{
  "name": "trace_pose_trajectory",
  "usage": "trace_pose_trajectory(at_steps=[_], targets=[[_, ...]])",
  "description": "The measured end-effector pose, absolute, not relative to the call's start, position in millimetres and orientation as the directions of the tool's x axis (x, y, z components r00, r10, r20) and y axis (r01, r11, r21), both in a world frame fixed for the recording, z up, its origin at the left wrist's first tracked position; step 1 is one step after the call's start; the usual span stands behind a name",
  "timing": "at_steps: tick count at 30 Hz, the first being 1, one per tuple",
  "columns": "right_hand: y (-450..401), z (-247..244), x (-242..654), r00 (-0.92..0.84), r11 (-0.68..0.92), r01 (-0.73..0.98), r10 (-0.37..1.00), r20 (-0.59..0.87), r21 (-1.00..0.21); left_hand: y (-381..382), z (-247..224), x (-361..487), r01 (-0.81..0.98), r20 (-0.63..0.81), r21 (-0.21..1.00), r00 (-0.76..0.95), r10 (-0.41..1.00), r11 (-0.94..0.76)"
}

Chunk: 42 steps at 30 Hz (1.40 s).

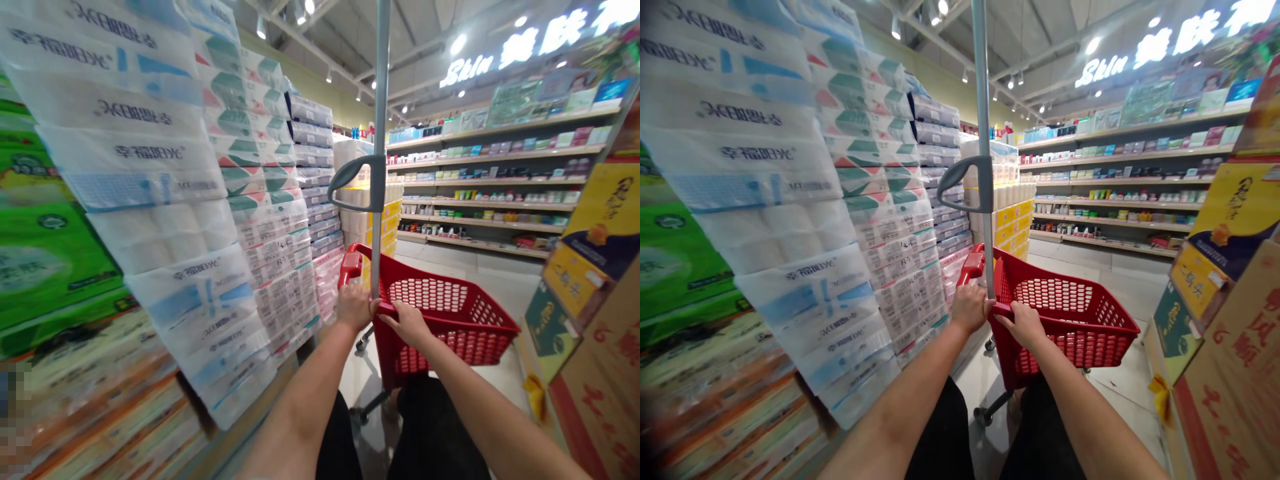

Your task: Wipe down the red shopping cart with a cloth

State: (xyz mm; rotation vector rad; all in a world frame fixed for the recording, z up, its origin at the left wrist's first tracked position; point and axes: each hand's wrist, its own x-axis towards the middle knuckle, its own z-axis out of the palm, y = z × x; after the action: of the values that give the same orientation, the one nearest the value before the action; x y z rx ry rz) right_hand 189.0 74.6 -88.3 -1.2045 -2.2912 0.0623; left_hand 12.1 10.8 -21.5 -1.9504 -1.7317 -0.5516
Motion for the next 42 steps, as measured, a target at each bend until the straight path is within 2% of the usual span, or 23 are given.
trace_pose_trajectory(at_steps=[4, 6, 9, 11, 14, 16, 18, 20, 22, 26, 28, 32, 34, 36, 40, 42], targets=[[83.4, -97.5, 190.2, -0.468, 0.627, 0.724, 0.752, 0.464, -0.287, 19.7, -5.8, 9.0, 0.986, 0.382, -0.082, 0.166, 0.909, -0.145], [84.2, -104.3, 189.6, -0.458, 0.638, 0.712, 0.739, 0.494, -0.294, 16.7, -12.9, 8.6, 0.981, 0.436, -0.103, 0.195, 0.879, -0.167], [80.9, -112.0, 187.7, -0.414, 0.628, 0.721, 0.729, 0.546, -0.292, 8.2, -31.6, 13.0, 0.982, 0.615, -0.102, 0.187, 0.766, -0.159], [78.0, -112.6, 186.2, -0.393, 0.619, 0.731, 0.726, 0.565, -0.287, 7.9, -31.9, 14.8, 0.989, 0.623, -0.076, 0.146, 0.768, -0.127], [75.1, -108.7, 183.5, -0.394, 0.619, 0.734, 0.724, 0.567, -0.281, 17.3, -11.5, 7.6, 0.992, 0.412, -0.054, 0.129, 0.902, -0.117], [74.0, -106.6, 181.5, -0.39, 0.616, 0.736, 0.725, 0.568, -0.281, 22.0, -2.3, -2.9, 0.98, 0.3, -0.042, 0.198, 0.933, -0.195], [73.0, -106.9, 180.2, -0.375, 0.612, 0.735, 0.724, 0.579, -0.291, 20.0, -10.0, -12.3, 0.962, 0.378, -0.084, 0.273, 0.885, -0.261], [72.2, -108.9, 180.4, -0.361, 0.615, 0.73, 0.718, 0.595, -0.299, 12.8, -33.0, -16.4, 0.945, 0.542, -0.144, 0.323, 0.776, -0.293], [72.0, -110.6, 182.1, -0.359, 0.621, 0.724, 0.711, 0.604, -0.3, 4.9, -58.5, -15.2, 0.952, 0.686, -0.152, 0.294, 0.665, -0.264], [74.3, -109.2, 184.8, -0.377, 0.63, 0.712, 0.716, 0.588, -0.311, 1.6, -70.0, -13.6, 0.948, 0.722, -0.142, 0.297, 0.624, -0.286], [75.6, -107.2, 183.1, -0.383, 0.63, 0.707, 0.723, 0.575, -0.321, 8.2, -54.2, -20.8, 0.959, 0.715, -0.086, 0.249, 0.654, -0.272], [75.8, -105.4, 176.1, -0.365, 0.615, 0.717, 0.732, 0.575, -0.328, 27.5, -18.7, -43.7, 0.98, 0.719, 0.122, 0.024, 0.695, -0.16], [75.1, -105.9, 173.8, -0.349, 0.607, 0.723, 0.734, 0.583, -0.331, 32.0, -13.0, -46.2, 0.979, 0.729, 0.169, -0.045, 0.683, -0.116], [74.6, -107.0, 173.5, -0.339, 0.605, 0.723, 0.732, 0.592, -0.334, 29.4, -17.9, -38.1, 0.985, 0.747, 0.131, -0.025, 0.664, -0.11], [74.2, -109.2, 176.7, -0.326, 0.602, 0.727, 0.726, 0.605, -0.33, 12.2, -35.4, -13.0, 0.964, 0.723, -0.098, 0.239, 0.648, -0.246], [73.8, -109.2, 178.3, -0.329, 0.604, 0.723, 0.728, 0.602, -0.335, 6.5, -34.8, -10.3, 0.958, 0.697, -0.139, 0.275, 0.663, -0.251]])
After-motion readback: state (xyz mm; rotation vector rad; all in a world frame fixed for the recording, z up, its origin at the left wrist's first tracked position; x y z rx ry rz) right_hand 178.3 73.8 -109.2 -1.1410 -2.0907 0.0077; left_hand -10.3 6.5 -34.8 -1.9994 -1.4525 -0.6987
